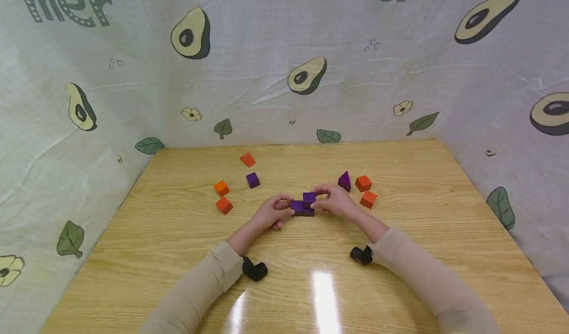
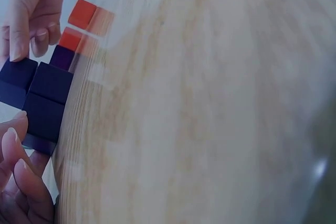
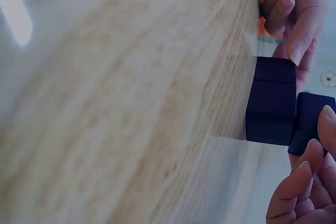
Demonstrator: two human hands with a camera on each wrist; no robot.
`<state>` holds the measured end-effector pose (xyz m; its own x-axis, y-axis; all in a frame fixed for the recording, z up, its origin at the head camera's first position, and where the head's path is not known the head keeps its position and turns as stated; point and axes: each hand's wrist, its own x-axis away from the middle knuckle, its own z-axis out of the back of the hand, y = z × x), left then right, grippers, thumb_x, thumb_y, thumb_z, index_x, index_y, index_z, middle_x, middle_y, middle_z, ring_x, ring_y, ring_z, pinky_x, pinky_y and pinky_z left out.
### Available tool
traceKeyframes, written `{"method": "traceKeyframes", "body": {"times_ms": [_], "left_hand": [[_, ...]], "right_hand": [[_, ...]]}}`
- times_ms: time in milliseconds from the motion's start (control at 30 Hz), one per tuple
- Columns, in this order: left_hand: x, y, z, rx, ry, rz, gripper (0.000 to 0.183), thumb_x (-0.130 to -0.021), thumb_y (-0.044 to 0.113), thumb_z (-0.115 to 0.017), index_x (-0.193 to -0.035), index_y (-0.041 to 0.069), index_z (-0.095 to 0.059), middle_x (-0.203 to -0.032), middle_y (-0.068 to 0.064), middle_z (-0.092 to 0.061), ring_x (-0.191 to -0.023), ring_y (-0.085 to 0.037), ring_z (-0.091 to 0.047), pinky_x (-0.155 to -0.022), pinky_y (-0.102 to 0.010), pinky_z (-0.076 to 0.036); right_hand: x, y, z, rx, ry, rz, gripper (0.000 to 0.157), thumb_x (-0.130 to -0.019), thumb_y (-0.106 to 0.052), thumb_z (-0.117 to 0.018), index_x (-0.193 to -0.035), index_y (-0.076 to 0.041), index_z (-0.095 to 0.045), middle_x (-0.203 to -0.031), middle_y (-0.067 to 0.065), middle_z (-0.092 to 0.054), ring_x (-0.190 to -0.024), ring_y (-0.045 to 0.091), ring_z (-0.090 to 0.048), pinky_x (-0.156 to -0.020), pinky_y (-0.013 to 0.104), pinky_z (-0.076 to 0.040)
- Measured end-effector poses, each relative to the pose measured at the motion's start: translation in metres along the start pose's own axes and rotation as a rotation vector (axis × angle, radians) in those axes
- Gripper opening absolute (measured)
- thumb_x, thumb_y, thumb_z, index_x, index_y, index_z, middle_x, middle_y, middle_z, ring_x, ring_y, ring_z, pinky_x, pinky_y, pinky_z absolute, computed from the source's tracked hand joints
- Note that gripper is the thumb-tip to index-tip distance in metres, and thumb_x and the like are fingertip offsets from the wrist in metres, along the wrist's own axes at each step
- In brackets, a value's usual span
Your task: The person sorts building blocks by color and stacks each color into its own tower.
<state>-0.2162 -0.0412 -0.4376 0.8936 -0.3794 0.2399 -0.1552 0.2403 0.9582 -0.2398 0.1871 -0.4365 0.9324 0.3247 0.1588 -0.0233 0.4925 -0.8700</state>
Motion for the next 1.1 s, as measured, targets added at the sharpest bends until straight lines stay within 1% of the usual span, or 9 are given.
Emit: {"method": "traceKeyframes", "body": {"times_ms": [167,267,500,567,700,767,933,1100], "left_hand": [[-0.001,0.000,0.000,-0.008,0.009,0.001,0.036,-0.087,0.008,-0.062,-0.121,0.004,-0.053,-0.126,-0.019,-0.054,-0.040,-0.010,-0.044,-0.041,-0.020,-0.040],[-0.002,-0.001,0.000,-0.002,0.007,0.000,0.036,-0.087,0.007,-0.062,-0.122,0.004,-0.053,-0.126,-0.020,-0.054,-0.040,-0.010,-0.044,-0.041,-0.020,-0.040],[-0.001,-0.001,0.000,0.020,0.002,-0.001,0.036,-0.087,0.007,-0.061,-0.122,0.003,-0.052,-0.127,-0.020,-0.053,-0.039,-0.010,-0.044,-0.041,-0.019,-0.041],[-0.001,-0.001,0.000,0.020,0.001,-0.002,0.036,-0.087,0.007,-0.061,-0.122,0.004,-0.052,-0.127,-0.020,-0.053,-0.039,-0.010,-0.044,-0.041,-0.019,-0.041],[-0.001,-0.002,0.000,0.017,-0.006,0.001,0.038,-0.087,0.007,-0.061,-0.123,0.003,-0.052,-0.127,-0.020,-0.053,-0.039,-0.010,-0.044,-0.041,-0.020,-0.040],[-0.006,-0.009,0.000,0.018,0.001,-0.001,0.038,-0.087,0.009,-0.062,-0.123,0.005,-0.052,-0.127,-0.019,-0.054,-0.039,-0.009,-0.044,-0.040,-0.020,-0.040],[-0.017,-0.024,0.000,0.026,0.016,-0.005,0.037,-0.086,0.013,-0.065,-0.121,0.009,-0.054,-0.126,-0.016,-0.055,-0.038,-0.009,-0.044,-0.039,-0.019,-0.039],[-0.005,-0.007,0.000,0.015,-0.001,-0.002,0.037,-0.087,0.009,-0.062,-0.122,0.004,-0.052,-0.128,-0.020,-0.052,-0.039,-0.011,-0.044,-0.040,-0.020,-0.040]], "right_hand": [[0.002,0.000,-0.002,-0.013,0.000,0.024,0.044,-0.080,-0.016,-0.072,-0.117,0.001,-0.057,-0.107,0.021,-0.060,-0.056,0.021,-0.052,-0.053,0.030,-0.044],[0.003,0.000,-0.003,0.004,0.009,0.037,0.044,-0.079,-0.017,-0.072,-0.116,0.001,-0.057,-0.107,0.021,-0.059,-0.056,0.021,-0.052,-0.052,0.029,-0.044],[0.006,-0.001,-0.007,0.045,0.024,0.075,0.044,-0.078,-0.016,-0.073,-0.115,0.001,-0.057,-0.111,0.023,-0.058,-0.060,0.027,-0.056,-0.052,0.028,-0.045],[0.006,0.000,-0.008,0.055,0.027,0.089,0.045,-0.078,-0.015,-0.073,-0.116,0.002,-0.056,-0.112,0.024,-0.057,-0.059,0.025,-0.056,-0.052,0.027,-0.045],[0.005,0.005,-0.008,0.093,0.010,0.114,0.053,-0.077,-0.015,-0.074,-0.121,0.004,-0.053,-0.116,0.026,-0.054,-0.055,0.015,-0.050,-0.052,0.024,-0.043],[0.004,0.006,-0.008,0.107,-0.004,0.114,0.056,-0.076,-0.016,-0.075,-0.123,0.004,-0.051,-0.117,0.026,-0.054,-0.055,0.012,-0.047,-0.052,0.024,-0.041],[0.003,0.005,-0.008,0.158,-0.023,0.093,0.056,-0.077,-0.015,-0.074,-0.122,0.007,-0.051,-0.114,0.027,-0.055,-0.058,0.013,-0.051,-0.054,0.026,-0.044],[0.000,0.006,-0.010,0.208,-0.022,0.081,0.049,-0.078,-0.014,-0.073,-0.117,0.008,-0.054,-0.108,0.024,-0.059,-0.064,0.013,-0.052,-0.059,0.028,-0.045]]}}
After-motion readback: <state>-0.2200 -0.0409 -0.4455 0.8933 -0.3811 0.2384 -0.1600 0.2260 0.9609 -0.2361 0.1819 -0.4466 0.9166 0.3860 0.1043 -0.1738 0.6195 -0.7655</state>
